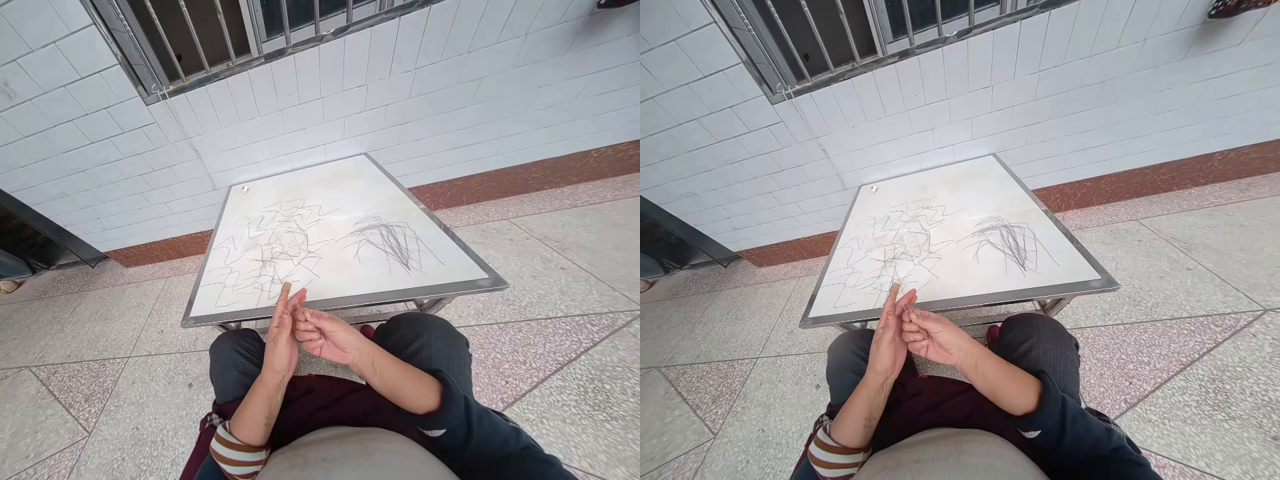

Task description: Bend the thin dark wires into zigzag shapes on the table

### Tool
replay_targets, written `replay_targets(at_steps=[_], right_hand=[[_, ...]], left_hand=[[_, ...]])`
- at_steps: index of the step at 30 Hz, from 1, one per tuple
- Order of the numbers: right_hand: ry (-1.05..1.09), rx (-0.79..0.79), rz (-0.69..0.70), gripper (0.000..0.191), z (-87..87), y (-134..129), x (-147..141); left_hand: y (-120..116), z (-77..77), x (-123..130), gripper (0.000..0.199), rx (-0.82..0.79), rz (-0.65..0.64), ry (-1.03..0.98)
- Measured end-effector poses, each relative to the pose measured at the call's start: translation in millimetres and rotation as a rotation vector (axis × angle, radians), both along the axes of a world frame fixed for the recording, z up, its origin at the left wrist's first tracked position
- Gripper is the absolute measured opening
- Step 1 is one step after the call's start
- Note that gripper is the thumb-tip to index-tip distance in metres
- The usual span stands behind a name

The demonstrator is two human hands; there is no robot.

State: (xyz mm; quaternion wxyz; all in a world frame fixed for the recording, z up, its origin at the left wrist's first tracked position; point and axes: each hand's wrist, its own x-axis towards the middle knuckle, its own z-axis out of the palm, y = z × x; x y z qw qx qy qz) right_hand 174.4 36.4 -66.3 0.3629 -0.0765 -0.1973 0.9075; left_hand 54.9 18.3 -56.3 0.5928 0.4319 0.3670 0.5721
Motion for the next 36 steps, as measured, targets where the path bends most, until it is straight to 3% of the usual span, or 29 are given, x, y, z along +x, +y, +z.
replay_targets(at_steps=[5, 10, 20, 28, 36], right_hand=[[-0.193, 0.129, -0.142, 0.026, -4.1, -1, -4], [-0.412, 0.329, -0.276, 0.026, -2.6, -5, -7], [-0.457, 0.348, -0.169, 0.029, -4.5, -6, -6], [-0.441, 0.339, -0.198, 0.026, -8.0, -4, -5], [-0.530, 0.576, -0.332, 0.022, -14.9, -1, -2]], left_hand=[[5, -2.8, -5, 0.044, 0.064, 0.241, 0.058], [8, -10.2, -14, 0.029, -0.001, 0.344, 0.054], [9, -1.6, -23, 0.033, -0.097, 0.347, -0.102], [6, 3.2, -28, 0.043, -0.089, 0.264, -0.119], [8, 5.9, -34, 0.043, -0.055, 0.390, -0.184]])
